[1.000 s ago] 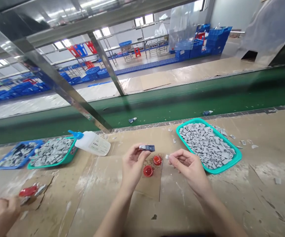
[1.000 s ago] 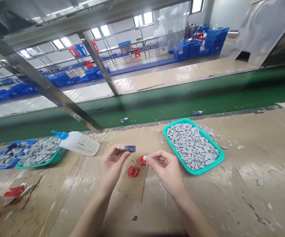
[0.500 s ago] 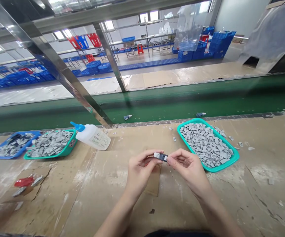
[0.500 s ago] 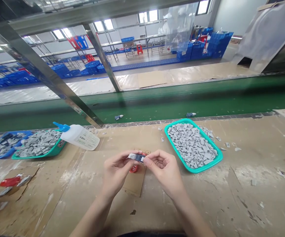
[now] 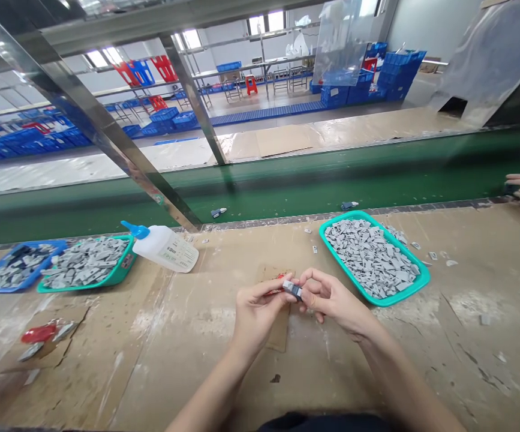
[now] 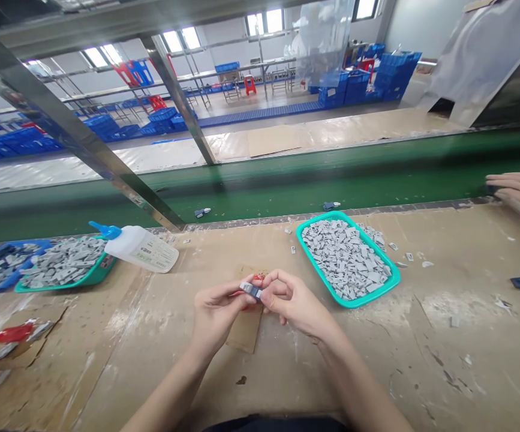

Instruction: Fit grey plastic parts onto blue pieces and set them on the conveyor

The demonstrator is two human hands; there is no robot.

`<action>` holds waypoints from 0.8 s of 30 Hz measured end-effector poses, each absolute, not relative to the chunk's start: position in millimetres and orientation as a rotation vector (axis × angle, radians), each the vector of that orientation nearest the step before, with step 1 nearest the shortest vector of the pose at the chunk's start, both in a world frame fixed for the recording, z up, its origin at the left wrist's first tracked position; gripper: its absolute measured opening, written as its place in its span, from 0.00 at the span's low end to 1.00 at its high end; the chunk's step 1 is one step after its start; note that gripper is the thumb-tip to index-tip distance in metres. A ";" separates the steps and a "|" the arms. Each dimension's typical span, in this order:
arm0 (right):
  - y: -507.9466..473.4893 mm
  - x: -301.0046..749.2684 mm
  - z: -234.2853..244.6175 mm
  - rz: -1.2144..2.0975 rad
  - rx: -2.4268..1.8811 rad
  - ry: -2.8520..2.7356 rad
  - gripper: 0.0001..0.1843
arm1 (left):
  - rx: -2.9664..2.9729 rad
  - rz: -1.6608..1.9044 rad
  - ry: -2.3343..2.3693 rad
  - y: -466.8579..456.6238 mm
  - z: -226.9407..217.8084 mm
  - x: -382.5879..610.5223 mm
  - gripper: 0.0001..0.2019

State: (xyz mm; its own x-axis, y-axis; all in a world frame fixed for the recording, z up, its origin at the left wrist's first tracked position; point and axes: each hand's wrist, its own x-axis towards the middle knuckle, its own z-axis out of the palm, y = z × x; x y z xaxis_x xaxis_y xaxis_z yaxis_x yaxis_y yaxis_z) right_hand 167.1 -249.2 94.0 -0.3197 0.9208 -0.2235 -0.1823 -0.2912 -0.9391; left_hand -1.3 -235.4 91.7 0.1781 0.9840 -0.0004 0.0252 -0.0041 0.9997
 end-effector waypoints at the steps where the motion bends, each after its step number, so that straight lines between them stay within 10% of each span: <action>1: -248.4 167.6 93.6 1.743 -1.063 -1.098 0.20 | 1.288 1.068 1.102 -236.2 89.8 -0.8 0.08; 13: -240.7 168.9 92.3 1.432 -1.245 -1.186 0.17 | 1.187 0.907 1.004 -218.0 94.3 4.8 0.24; 19: -228.0 249.2 80.8 0.513 -1.972 -1.478 0.11 | 1.254 1.013 1.171 -197.5 88.0 -15.1 0.26; 24: -228.1 279.8 63.5 0.470 -2.158 -1.632 0.10 | 1.224 1.041 1.180 -182.7 89.5 -34.4 0.26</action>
